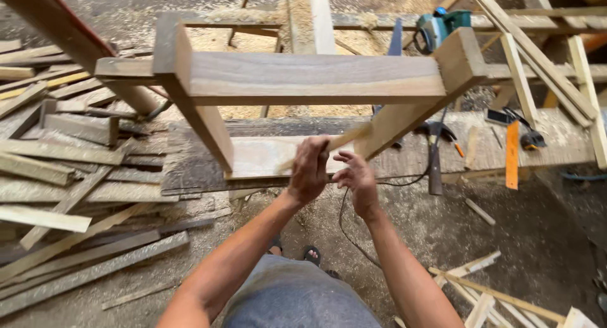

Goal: The person uses an electric planer to smooth a thin wooden strip on a workbench, then fits the strip into a wooden frame and hammers nails along it with a claw hammer. They then pick up a hand saw and position a board on the bench to cut.

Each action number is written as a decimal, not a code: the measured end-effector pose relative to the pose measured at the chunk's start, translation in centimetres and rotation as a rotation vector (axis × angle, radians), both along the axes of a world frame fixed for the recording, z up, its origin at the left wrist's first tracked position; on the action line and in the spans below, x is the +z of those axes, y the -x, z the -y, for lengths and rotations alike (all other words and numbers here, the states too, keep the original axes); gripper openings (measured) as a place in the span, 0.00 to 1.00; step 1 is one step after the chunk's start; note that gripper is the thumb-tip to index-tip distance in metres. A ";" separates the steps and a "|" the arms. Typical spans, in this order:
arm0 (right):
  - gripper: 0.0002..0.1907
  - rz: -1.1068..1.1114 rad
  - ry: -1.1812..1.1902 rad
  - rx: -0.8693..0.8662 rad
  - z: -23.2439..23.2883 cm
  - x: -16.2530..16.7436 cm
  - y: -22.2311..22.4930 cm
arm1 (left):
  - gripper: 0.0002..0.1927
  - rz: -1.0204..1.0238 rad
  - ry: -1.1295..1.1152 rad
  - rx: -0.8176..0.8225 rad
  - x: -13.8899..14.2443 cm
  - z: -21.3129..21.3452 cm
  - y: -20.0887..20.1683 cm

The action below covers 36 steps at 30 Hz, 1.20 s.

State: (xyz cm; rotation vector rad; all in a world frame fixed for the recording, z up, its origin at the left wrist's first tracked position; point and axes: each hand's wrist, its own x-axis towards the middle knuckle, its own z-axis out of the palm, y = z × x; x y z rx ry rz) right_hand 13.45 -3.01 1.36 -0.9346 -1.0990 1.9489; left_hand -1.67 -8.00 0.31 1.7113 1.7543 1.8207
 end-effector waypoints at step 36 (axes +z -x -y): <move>0.14 1.145 -1.068 0.560 -2.0 -2.5 -2.6 | 0.19 0.830 0.653 0.382 -1.6 5.2 0.6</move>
